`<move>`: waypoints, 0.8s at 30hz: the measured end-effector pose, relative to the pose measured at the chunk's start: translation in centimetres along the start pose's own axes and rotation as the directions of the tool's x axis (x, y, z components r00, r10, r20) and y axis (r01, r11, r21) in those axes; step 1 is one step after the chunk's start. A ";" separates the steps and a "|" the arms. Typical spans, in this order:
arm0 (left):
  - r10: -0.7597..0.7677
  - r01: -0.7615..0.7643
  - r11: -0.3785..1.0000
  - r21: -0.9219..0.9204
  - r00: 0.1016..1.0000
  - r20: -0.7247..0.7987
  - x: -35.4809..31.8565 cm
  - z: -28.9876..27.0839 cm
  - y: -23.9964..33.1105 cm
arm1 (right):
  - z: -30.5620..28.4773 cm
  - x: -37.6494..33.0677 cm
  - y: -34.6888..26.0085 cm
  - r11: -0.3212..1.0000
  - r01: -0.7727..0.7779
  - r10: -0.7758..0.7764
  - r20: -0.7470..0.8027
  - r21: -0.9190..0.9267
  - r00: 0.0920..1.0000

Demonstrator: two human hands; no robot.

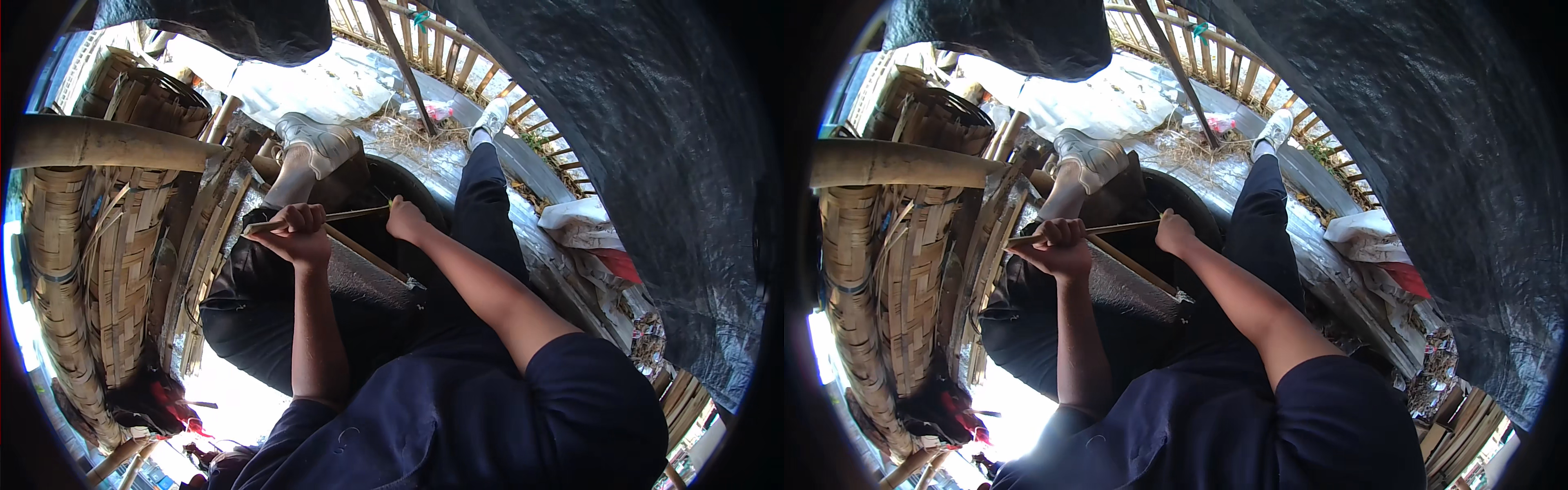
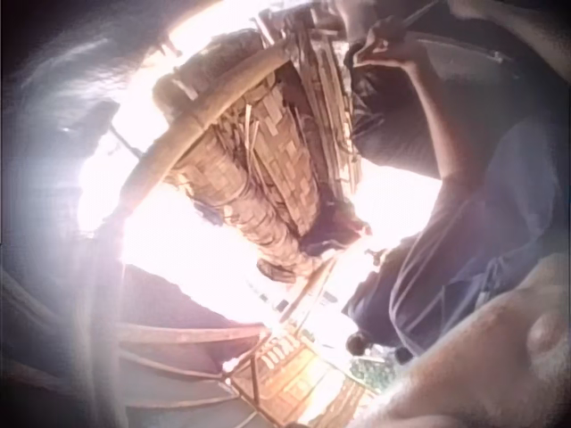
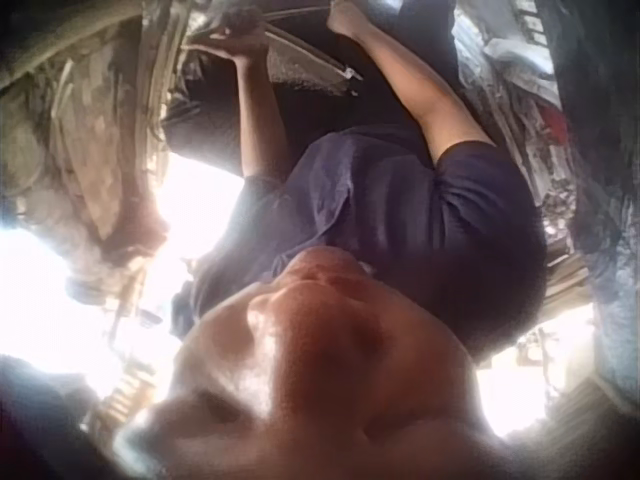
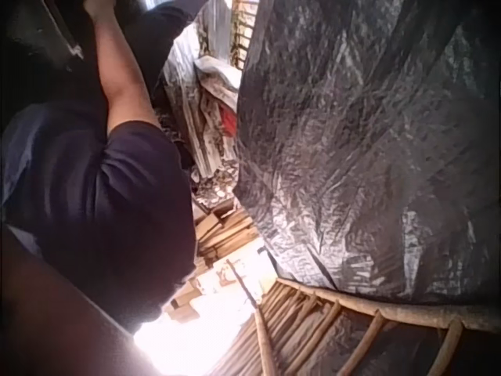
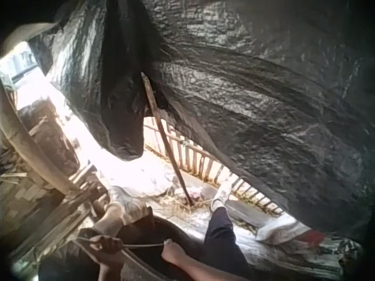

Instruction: The person splits and shapes bamboo sticks by carving, peeling, and cutting them with a knife.

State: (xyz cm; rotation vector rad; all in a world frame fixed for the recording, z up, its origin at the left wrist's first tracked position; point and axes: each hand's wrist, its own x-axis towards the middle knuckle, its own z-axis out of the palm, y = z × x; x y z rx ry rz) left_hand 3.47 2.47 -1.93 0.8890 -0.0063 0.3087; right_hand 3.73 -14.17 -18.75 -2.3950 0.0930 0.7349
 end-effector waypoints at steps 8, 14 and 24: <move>-0.065 0.059 0.981 -0.183 0.997 -0.027 0.4 2.1 1.2 | -5.4 -0.2 3.0 0.967 0.207 -0.125 -0.430 0.148 0.894; -0.015 -0.071 0.959 -0.273 0.953 -0.301 0.8 1.0 3.1 | -8.2 -2.4 0.1 0.741 0.670 -0.620 -0.335 0.047 0.709; 0.106 -0.107 0.994 -0.001 0.992 0.066 0.7 2.2 2.9 | -9.3 -2.9 0.1 0.834 0.549 -0.492 -0.384 0.048 0.781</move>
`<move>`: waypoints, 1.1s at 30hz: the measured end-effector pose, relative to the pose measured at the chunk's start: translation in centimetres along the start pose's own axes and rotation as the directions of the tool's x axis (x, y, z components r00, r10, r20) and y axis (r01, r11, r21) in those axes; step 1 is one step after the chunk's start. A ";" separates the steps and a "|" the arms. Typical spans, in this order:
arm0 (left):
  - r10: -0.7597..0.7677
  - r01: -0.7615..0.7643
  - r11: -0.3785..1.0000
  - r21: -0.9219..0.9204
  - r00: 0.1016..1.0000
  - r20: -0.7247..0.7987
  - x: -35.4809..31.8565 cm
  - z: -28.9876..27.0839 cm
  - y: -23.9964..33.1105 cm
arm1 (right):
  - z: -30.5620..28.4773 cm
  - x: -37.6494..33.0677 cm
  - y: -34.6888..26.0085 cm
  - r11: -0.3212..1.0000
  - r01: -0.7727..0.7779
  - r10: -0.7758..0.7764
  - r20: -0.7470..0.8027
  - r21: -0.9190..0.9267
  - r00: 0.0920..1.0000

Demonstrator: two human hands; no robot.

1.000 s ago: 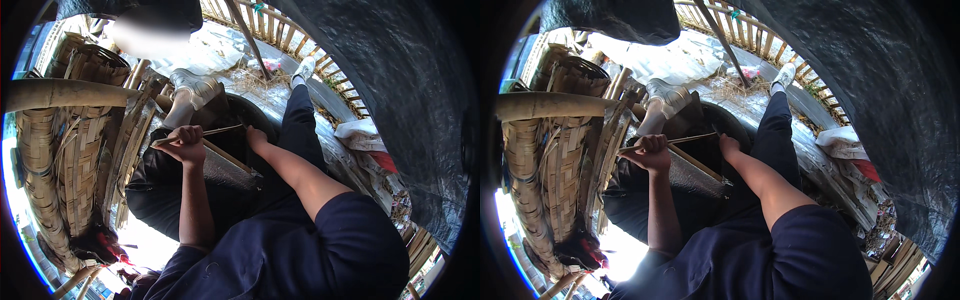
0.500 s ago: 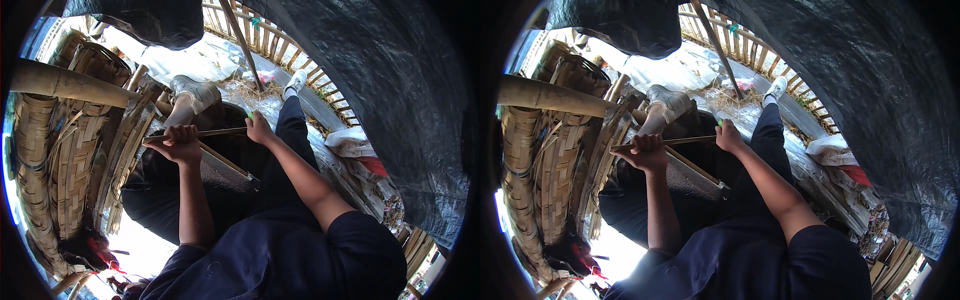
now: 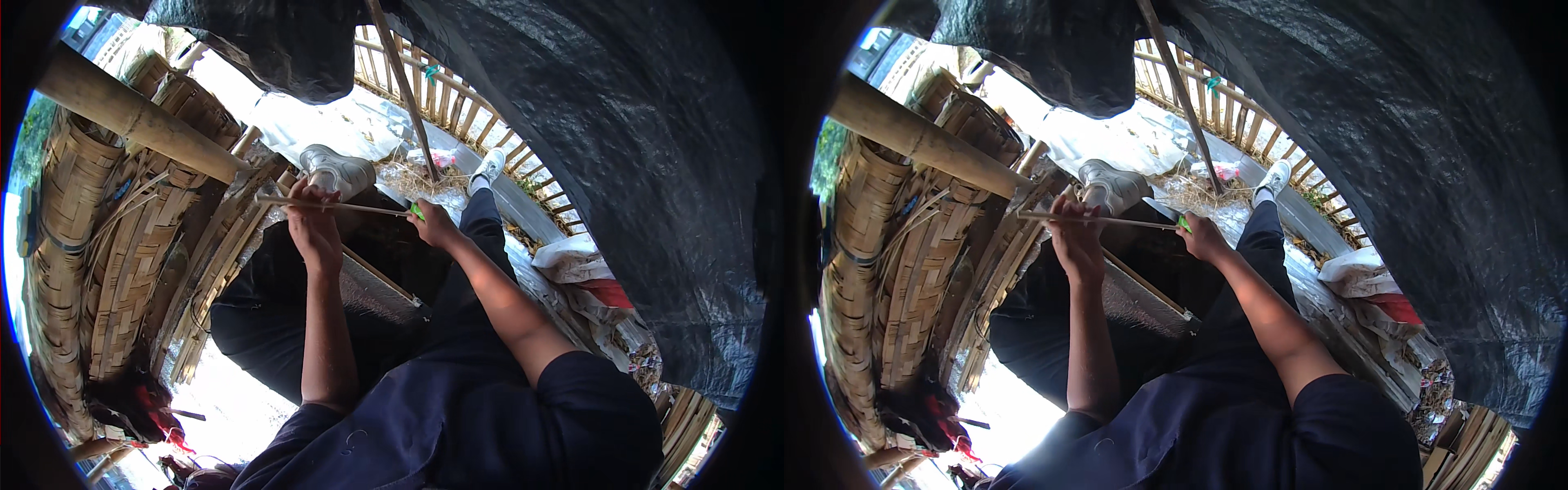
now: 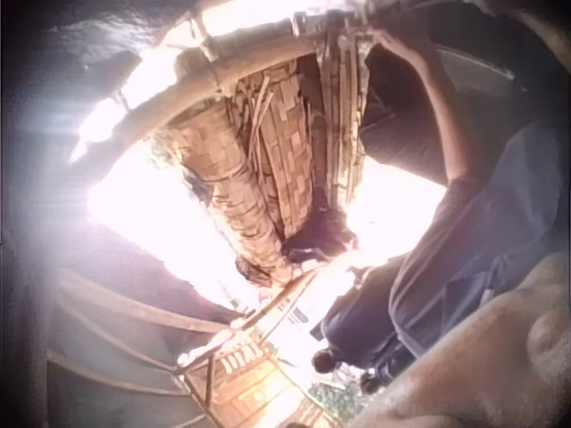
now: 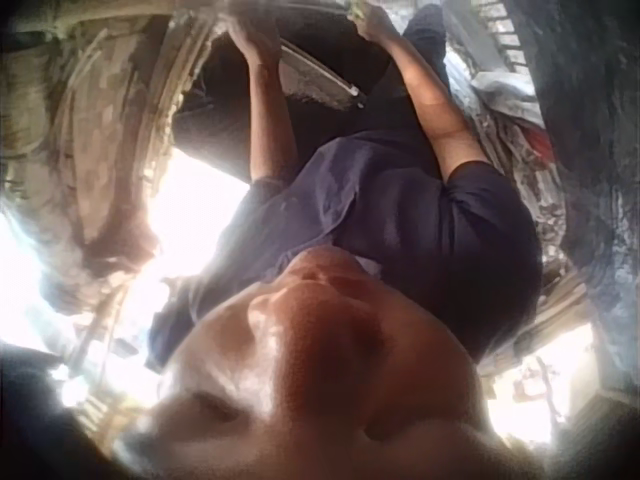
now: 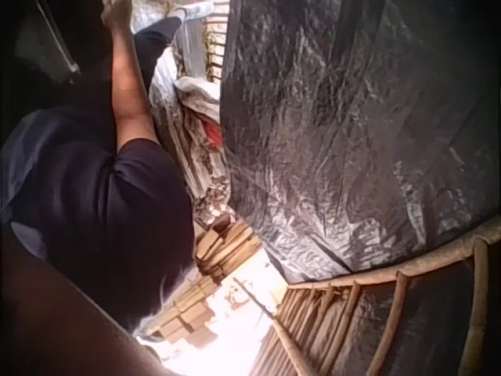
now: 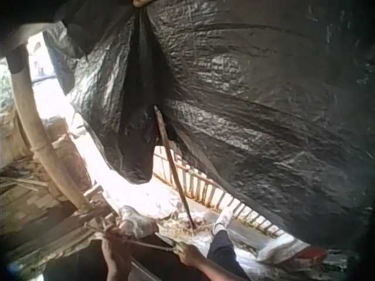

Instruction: The person splits and shapes bamboo sticks by carving, peeling, and cutting them with a knife.

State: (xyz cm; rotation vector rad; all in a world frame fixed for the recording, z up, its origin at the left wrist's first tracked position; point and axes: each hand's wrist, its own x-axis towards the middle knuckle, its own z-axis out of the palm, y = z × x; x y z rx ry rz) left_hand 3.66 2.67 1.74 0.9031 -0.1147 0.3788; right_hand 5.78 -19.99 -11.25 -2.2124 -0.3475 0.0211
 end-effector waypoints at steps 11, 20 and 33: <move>-0.411 0.205 0.783 0.587 0.879 0.241 -0.9 0.3 -0.6 | -6.9 1.7 -5.4 0.626 -0.279 0.240 0.161 0.728 0.957; -0.351 -0.195 0.714 0.673 0.732 0.584 -2.1 4.0 1.5 | -7.5 2.4 -7.5 0.351 -0.453 0.466 0.267 0.819 0.844; -0.032 -0.082 0.795 0.601 0.984 0.177 -2.4 2.2 -1.1 | -6.4 1.8 -7.9 0.581 -0.622 0.494 0.380 0.525 0.782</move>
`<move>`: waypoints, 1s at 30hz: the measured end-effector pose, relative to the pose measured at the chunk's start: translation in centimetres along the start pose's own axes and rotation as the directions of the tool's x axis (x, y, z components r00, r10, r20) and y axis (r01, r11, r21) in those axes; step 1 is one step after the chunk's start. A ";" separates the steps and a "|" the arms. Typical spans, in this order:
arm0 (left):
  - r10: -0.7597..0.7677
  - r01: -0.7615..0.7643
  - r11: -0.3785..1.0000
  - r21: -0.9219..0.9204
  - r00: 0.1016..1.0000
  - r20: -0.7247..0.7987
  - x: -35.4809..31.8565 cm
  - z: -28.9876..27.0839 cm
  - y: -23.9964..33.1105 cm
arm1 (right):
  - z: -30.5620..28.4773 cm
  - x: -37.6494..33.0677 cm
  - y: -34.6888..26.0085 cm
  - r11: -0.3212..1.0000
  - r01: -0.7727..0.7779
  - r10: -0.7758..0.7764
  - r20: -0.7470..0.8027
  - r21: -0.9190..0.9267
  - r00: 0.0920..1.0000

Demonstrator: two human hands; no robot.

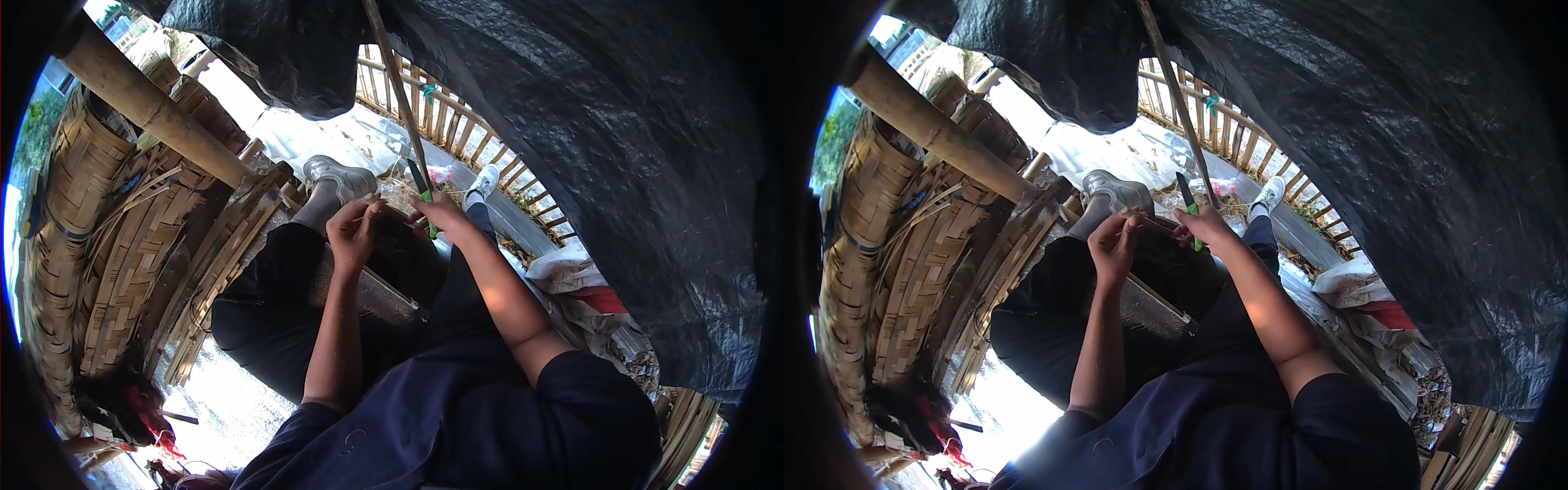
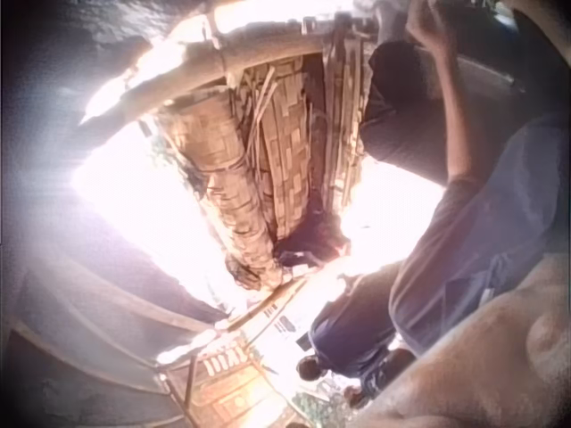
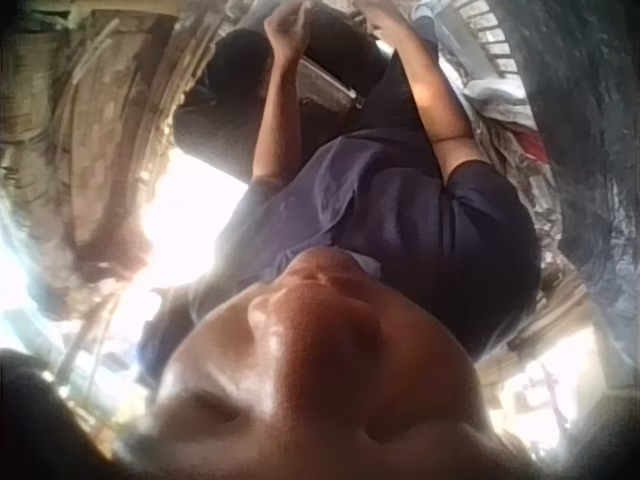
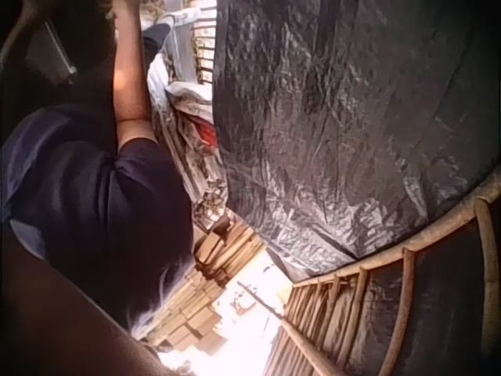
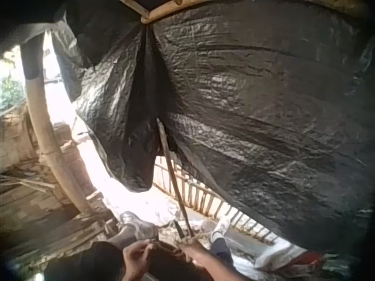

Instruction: The person splits and shapes bamboo sticks by carving, peeling, and cutting them with a knife.

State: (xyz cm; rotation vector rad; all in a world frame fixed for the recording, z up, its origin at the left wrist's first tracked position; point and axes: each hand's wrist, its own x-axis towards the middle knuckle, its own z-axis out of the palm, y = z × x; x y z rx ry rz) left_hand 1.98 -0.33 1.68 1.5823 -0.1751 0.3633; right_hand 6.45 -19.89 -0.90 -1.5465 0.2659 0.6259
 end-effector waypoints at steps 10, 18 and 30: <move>-0.205 0.172 0.948 -0.266 0.974 -0.099 -0.2 0.5 0.4 | 0.8 -1.1 -1.0 0.919 0.386 -0.356 0.246 -0.086 0.902; -0.080 0.112 0.980 -0.166 0.979 0.189 0.3 0.7 -1.6 | 1.6 -0.5 -1.0 0.838 0.546 -0.546 0.005 0.013 0.838; 0.026 -0.083 0.975 0.207 0.965 0.263 0.7 5.2 4.4 | 0.6 -6.9 -8.3 0.727 0.560 -0.565 -0.117 0.398 0.817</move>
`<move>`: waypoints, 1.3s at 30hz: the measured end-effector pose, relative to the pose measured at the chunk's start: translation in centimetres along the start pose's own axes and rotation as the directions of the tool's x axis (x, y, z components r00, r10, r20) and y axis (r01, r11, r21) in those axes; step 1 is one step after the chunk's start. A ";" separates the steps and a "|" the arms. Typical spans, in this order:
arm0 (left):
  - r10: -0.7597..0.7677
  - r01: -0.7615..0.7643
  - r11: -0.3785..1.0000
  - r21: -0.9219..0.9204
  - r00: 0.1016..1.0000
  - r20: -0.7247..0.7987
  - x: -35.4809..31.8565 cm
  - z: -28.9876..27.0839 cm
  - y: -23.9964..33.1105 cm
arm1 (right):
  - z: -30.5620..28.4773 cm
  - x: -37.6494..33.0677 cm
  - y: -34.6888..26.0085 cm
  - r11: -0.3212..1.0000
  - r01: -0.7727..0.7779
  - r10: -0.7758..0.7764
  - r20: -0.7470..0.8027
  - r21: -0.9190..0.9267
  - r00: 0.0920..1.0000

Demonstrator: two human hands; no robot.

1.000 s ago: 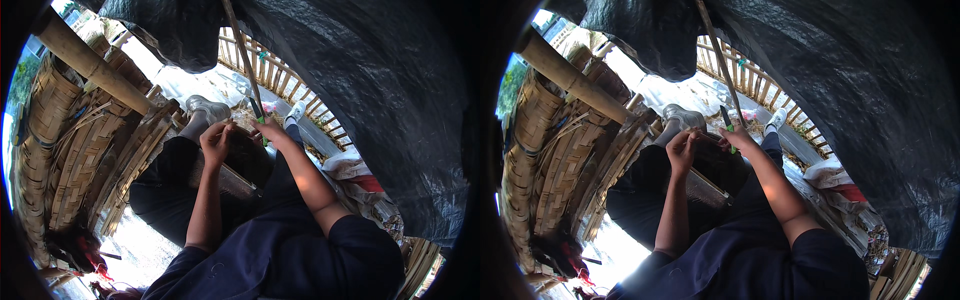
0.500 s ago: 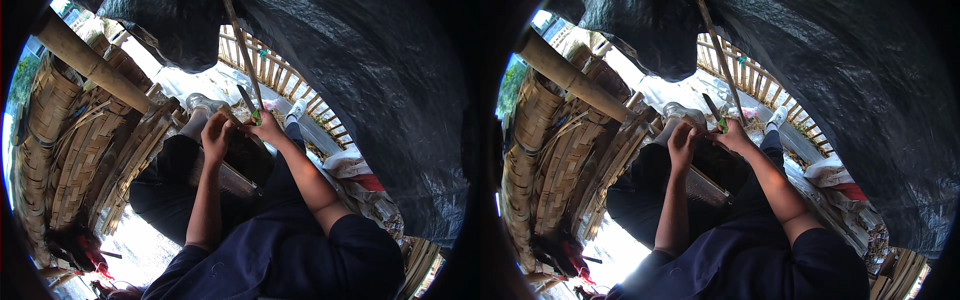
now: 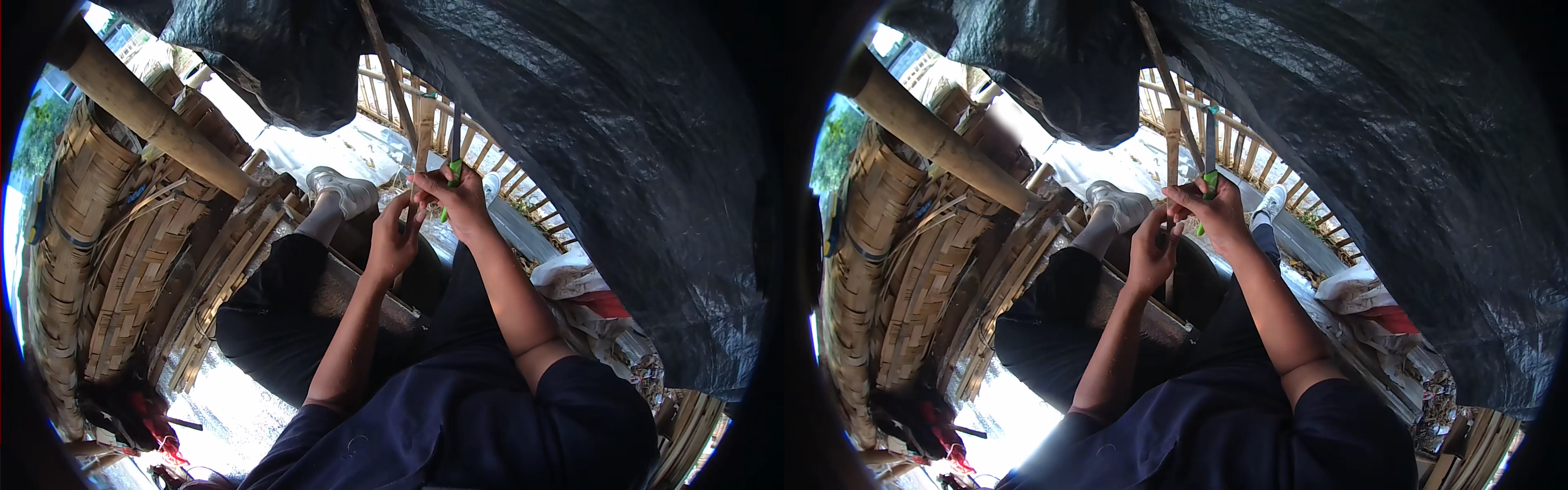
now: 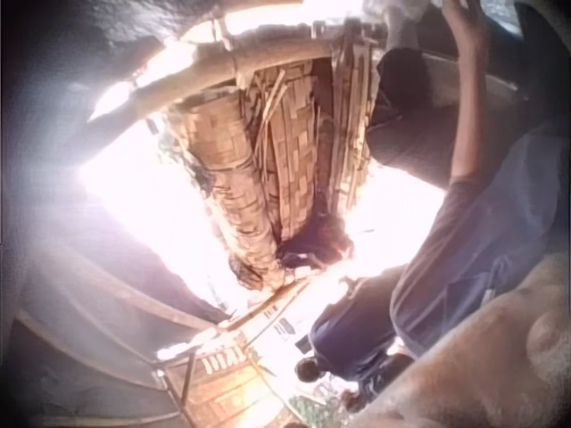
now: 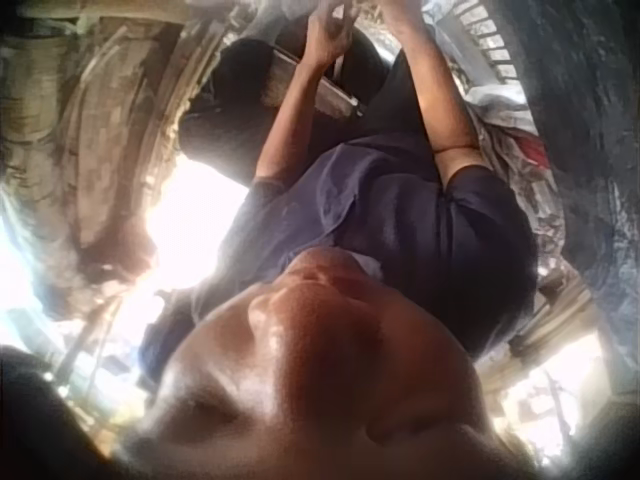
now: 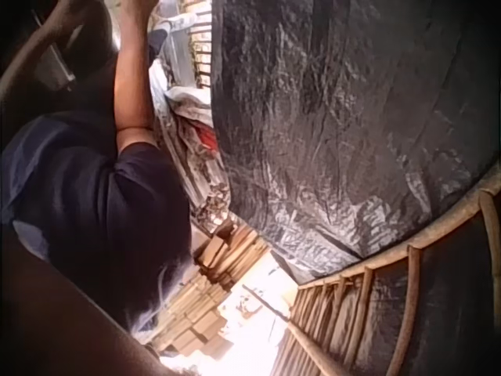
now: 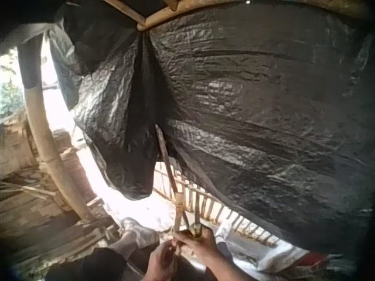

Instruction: The person splits and shapes bamboo sticks by carving, peeling, and cutting them with a knife.

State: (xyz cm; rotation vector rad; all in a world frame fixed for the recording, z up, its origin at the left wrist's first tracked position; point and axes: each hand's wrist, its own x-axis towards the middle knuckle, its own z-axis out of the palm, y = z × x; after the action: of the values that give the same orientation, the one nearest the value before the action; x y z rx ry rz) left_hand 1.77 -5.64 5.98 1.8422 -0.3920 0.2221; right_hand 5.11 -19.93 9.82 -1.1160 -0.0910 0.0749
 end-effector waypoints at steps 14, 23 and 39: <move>0.311 -0.311 0.893 0.325 0.949 0.055 7.7 -1.8 10.9 | -2.6 -1.2 -8.3 0.852 0.521 -0.465 -0.400 0.039 0.790; 0.102 -0.207 0.902 0.380 0.955 0.278 5.7 -1.5 6.2 | -6.3 -0.8 -5.4 0.956 0.293 -0.283 -0.370 -0.030 0.885; 0.109 -0.075 0.990 -0.117 0.941 0.319 6.9 3.4 4.9 | -5.7 -2.3 -5.0 0.920 0.266 -0.297 -0.068 -0.287 0.952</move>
State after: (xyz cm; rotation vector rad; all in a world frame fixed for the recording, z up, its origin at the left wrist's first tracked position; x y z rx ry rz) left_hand 6.17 -11.25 11.71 1.7610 -0.7075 -0.0412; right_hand 3.56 -27.46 11.72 -1.3723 -0.1661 -0.2663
